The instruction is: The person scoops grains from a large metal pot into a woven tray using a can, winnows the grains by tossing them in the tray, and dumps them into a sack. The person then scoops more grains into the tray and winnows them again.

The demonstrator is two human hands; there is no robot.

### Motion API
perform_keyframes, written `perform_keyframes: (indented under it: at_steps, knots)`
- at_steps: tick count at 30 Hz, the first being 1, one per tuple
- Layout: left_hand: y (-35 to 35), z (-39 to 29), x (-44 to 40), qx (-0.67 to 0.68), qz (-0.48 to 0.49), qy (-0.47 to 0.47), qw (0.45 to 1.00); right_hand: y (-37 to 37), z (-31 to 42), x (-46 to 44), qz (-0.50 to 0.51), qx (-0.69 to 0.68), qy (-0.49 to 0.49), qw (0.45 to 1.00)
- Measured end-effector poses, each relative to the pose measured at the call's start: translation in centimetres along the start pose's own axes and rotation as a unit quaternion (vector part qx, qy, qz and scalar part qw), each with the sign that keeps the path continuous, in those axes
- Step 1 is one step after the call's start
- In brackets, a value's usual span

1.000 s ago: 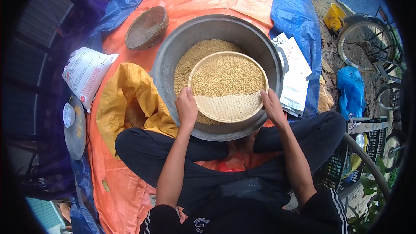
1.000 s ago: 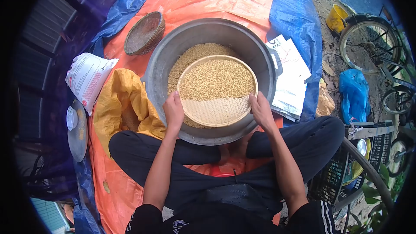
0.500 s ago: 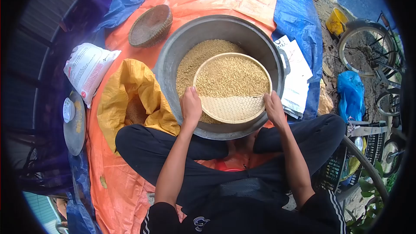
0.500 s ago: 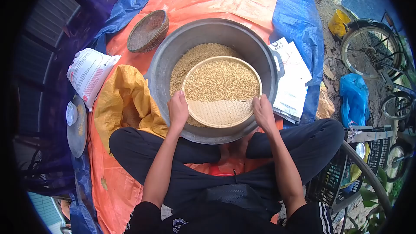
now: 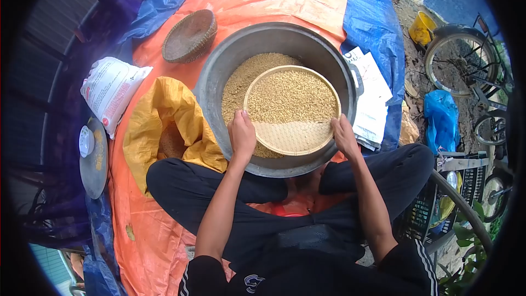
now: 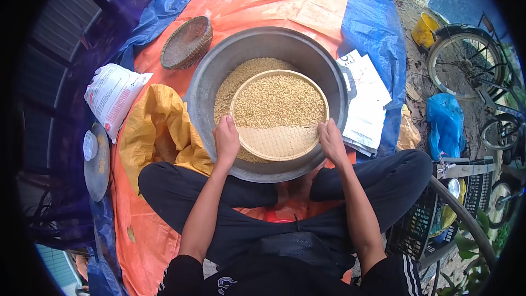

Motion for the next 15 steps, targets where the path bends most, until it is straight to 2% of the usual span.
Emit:
perform_keyframes:
  at_steps: [6, 9, 11, 15]
  knots:
    - [0.2, -0.3, -0.2, 0.021, -0.016, 0.014, 1.0, 0.0, -0.1, -0.5, -0.001, -0.005, -0.014, 1.0]
    - [0.9, -1.0, -0.2, 0.034, -0.011, 0.014, 0.999, 0.0, 1.3, -0.1, 0.003, -0.054, 0.0, 0.999]
    - [1.8, -2.5, -0.2, 0.079, -0.099, -0.045, 0.991, 0.2, 1.8, 0.1, -0.044, -0.051, 0.062, 0.996]
    - [0.9, -0.9, -0.4, 0.057, -0.075, -0.043, 0.995, -0.3, 0.1, -0.5, 0.009, -0.016, 0.0, 1.0]
Point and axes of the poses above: each hand's wrist, its own x-axis away from the middle knuckle, its own y-axis out of the back of the hand, z = x × y, the point moved 3 cm from there along -x, towards the middle knuckle, and after that the axes turned 3 degrees about -z, right-handed, at the moved point
